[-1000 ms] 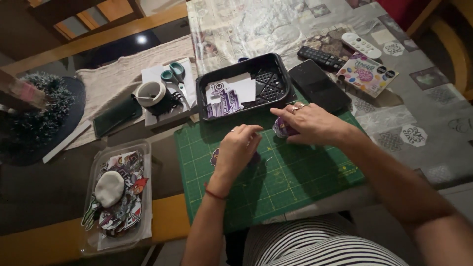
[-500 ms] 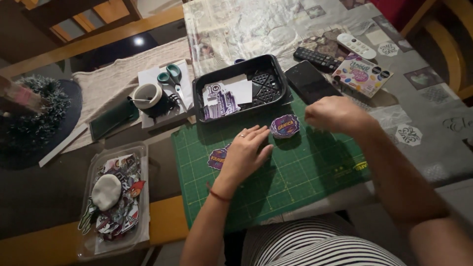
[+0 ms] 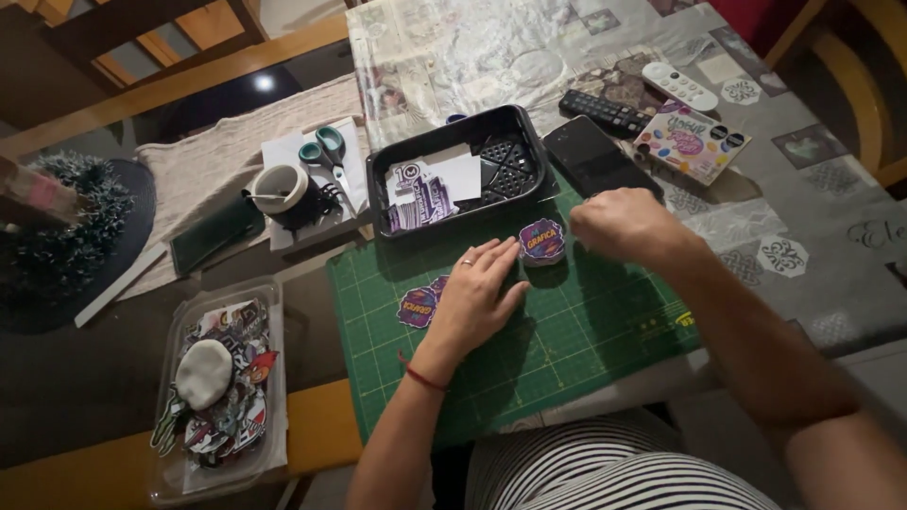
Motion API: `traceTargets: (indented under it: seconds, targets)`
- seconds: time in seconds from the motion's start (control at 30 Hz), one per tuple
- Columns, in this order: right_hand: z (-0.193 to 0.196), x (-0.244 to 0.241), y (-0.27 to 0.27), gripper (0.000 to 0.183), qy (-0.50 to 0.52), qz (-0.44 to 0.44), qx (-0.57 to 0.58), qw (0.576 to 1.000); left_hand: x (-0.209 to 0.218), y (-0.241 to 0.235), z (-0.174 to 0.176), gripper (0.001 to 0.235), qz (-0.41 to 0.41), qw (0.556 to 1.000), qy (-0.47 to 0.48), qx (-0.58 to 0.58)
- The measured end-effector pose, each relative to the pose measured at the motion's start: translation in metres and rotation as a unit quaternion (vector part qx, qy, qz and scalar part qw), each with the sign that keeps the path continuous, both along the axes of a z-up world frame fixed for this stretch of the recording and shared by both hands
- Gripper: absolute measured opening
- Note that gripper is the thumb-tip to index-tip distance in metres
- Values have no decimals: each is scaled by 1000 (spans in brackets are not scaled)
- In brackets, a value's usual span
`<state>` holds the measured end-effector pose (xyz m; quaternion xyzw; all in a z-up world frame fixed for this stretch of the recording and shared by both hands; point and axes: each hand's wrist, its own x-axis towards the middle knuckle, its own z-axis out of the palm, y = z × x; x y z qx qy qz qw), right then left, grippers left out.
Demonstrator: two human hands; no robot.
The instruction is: Peeling decorative stickers from a backing sheet and applying them to a green cutting mat on a table.
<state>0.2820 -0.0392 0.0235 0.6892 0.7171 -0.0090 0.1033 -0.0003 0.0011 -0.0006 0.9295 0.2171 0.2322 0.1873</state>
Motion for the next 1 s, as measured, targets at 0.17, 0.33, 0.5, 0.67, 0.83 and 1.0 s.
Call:
traceTargets:
  seconds: [0.17, 0.33, 0.5, 0.67, 0.83, 1.0]
  targets:
    - [12, -12, -5, 15, 30, 33, 25, 999, 6, 2, -6, 68, -9, 1000, -3, 0]
    - [-4, -4, -2, 18, 47, 47, 36, 997, 5, -2, -5, 68, -11, 1000, 2, -6]
    - [-26, 3, 4, 9, 37, 57, 87, 994, 6, 0, -12, 73, -9, 1000, 26, 11]
    - [21, -15, -1, 29, 85, 124, 225, 963, -2, 6, -4, 65, 24, 999, -21, 25]
    - [10, -35, 3, 68, 96, 182, 165, 965, -51, 31, 15, 48, 54, 998, -13, 36]
    - [11, -50, 5, 92, 59, 130, 21, 990, -108, 49, 27, 52, 142, 983, 104, -50]
